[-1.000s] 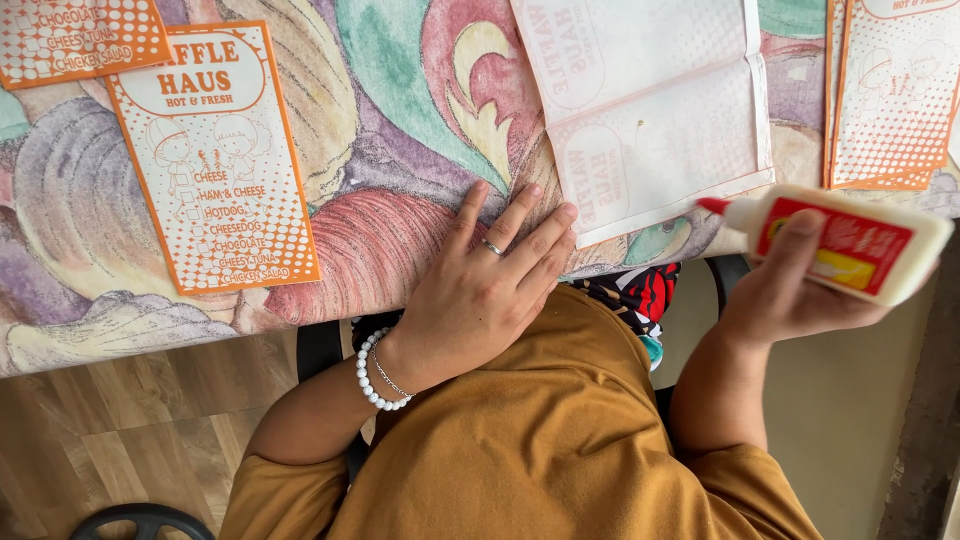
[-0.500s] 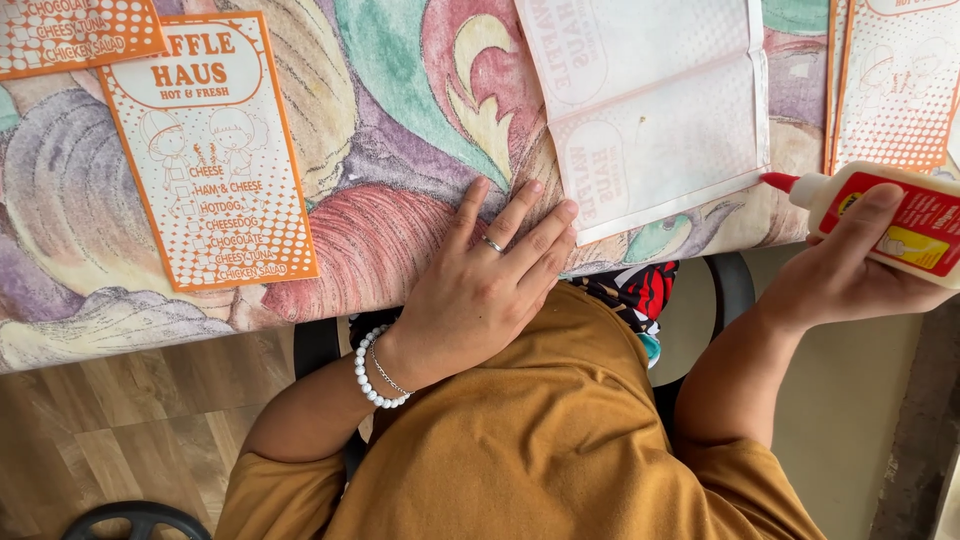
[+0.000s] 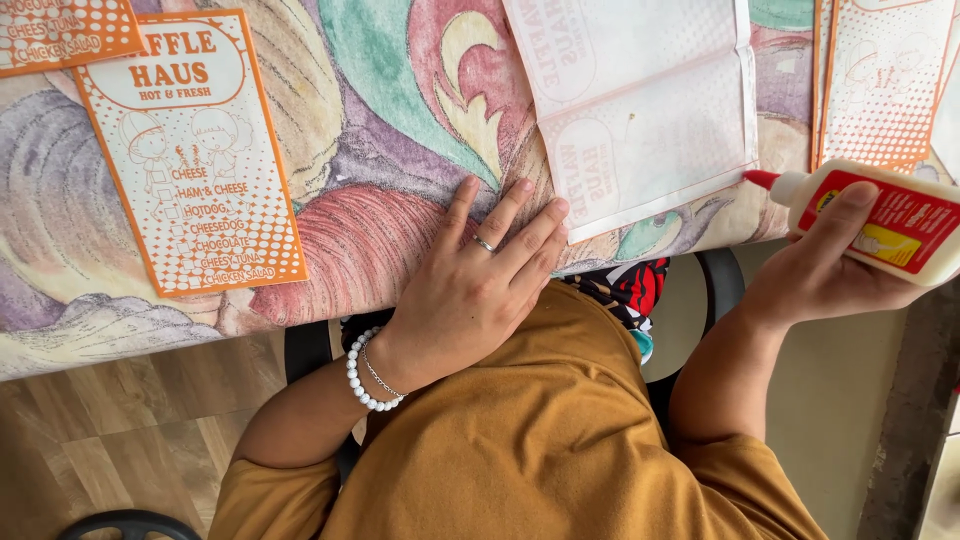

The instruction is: Applying glue to the edges of paper bags and folding them to assemble and seal the packaging.

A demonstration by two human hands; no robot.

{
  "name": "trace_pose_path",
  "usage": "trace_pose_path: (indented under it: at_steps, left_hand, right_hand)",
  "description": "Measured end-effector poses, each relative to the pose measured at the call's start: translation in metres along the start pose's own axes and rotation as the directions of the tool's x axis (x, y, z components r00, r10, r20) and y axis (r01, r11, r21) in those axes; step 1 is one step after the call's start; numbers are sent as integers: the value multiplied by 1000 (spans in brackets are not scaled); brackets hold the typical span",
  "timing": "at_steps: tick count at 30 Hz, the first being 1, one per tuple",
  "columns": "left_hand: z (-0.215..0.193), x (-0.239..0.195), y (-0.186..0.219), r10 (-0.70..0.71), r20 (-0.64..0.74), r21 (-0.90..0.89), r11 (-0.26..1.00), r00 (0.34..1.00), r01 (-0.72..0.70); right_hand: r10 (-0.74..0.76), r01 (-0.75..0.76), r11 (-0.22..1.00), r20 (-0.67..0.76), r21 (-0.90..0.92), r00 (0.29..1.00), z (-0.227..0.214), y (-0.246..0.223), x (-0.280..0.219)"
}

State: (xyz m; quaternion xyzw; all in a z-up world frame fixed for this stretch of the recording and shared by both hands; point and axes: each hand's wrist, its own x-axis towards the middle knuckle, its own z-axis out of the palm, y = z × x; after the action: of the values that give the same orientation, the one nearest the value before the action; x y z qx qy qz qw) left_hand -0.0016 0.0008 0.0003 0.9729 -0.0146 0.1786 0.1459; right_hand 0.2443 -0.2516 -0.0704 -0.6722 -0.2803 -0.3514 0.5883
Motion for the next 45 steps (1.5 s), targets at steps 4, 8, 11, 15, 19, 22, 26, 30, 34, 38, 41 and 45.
trace_pose_path:
  at_steps: [4, 8, 11, 15, 19, 22, 26, 30, 34, 38, 41, 45]
  left_hand:
    - [-1, 2, 0, 2, -5, 3, 1000, 1000, -2]
    - [1, 0, 0, -1, 7, 20, 1000, 1000, 1]
    - [2, 0, 0, -2, 4, 10, 1000, 1000, 2]
    - [1, 0, 0, 1, 0, 22, 1000, 1000, -1]
    - [1, 0, 0, -1, 9, 4, 1000, 1000, 1]
    - [1, 0, 0, -1, 8, 3, 1000, 1000, 1]
    - [2, 0, 0, -3, 6, 6, 1000, 1000, 3]
    - [0, 1, 0, -2, -7, 7, 1000, 1000, 2]
    - [1, 0, 0, 2, -9, 1, 1000, 1000, -2]
    - [0, 1, 2, -6, -19, -10, 1000, 1000, 6]
    - [-1, 1, 3, -6, -33, 0, 1000, 999, 6]
    - [-2, -1, 4, 11, -21, 50, 999, 1000, -10]
  right_hand:
    - [33, -32, 998, -8, 50, 999, -3, -3, -19]
    - [42, -43, 998, 3, 44, 999, 0, -8, -20]
    - [109, -113, 993, -117, -29, 987, -11, 12, -9]
    - [69, -67, 997, -104, 24, 992, -19, 23, -10]
    - [55, -52, 997, -69, 50, 996, -16, 16, -16]
    - [43, -39, 998, -67, 57, 997, -18, 19, -19]
    - [65, -58, 996, -97, 65, 993, -12, 20, -12]
    - [4, -5, 996, 7, 85, 1000, 3, -10, -22]
    - [74, -76, 996, 30, 53, 997, -3, -15, -52]
    - [161, -163, 986, 42, 34, 986, 2, -28, -56]
    - [146, -146, 989, 21, 9, 989, 6, -29, -41]
    - [155, -155, 986, 4, 66, 988, 14, -34, -36]
